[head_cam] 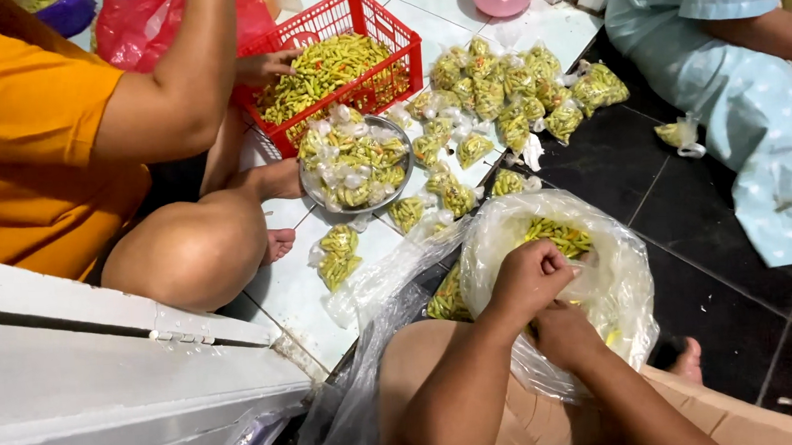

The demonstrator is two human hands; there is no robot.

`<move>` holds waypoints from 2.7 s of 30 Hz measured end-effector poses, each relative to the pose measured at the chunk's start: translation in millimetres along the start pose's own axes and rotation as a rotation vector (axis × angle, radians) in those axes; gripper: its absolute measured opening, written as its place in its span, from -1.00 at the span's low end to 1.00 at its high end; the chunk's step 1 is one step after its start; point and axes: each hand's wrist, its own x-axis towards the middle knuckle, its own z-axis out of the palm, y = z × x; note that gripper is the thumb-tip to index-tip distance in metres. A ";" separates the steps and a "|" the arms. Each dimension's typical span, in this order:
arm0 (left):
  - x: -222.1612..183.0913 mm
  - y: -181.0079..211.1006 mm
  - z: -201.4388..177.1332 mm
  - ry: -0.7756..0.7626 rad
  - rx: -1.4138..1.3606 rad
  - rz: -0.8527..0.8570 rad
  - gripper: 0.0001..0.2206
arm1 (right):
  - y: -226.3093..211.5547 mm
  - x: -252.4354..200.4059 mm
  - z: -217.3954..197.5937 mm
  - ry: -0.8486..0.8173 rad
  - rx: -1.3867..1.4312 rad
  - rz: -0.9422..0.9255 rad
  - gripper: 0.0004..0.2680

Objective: The person places small chili peppers into small plastic bags, sometimes using a small plastic cup for measurement, and ties the bags closed while sitting on the floor.

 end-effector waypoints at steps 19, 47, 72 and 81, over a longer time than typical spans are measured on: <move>6.7 5.1 -16.0 0.077 -0.338 -0.047 -0.92 | -6.4 -32.2 -49.3 -0.099 0.415 0.086 -0.74; 8.8 5.2 -11.5 0.036 -0.239 -0.118 -0.94 | -7.7 -50.3 -189.9 0.313 0.486 0.136 -0.88; 11.8 2.3 -19.6 0.209 -0.219 -0.093 -0.96 | 5.5 -47.4 -121.3 0.306 0.602 0.242 -0.86; 11.1 -4.2 -13.2 0.208 -0.211 -0.042 -0.96 | -10.7 -22.4 -6.4 -0.089 0.036 -0.057 -0.74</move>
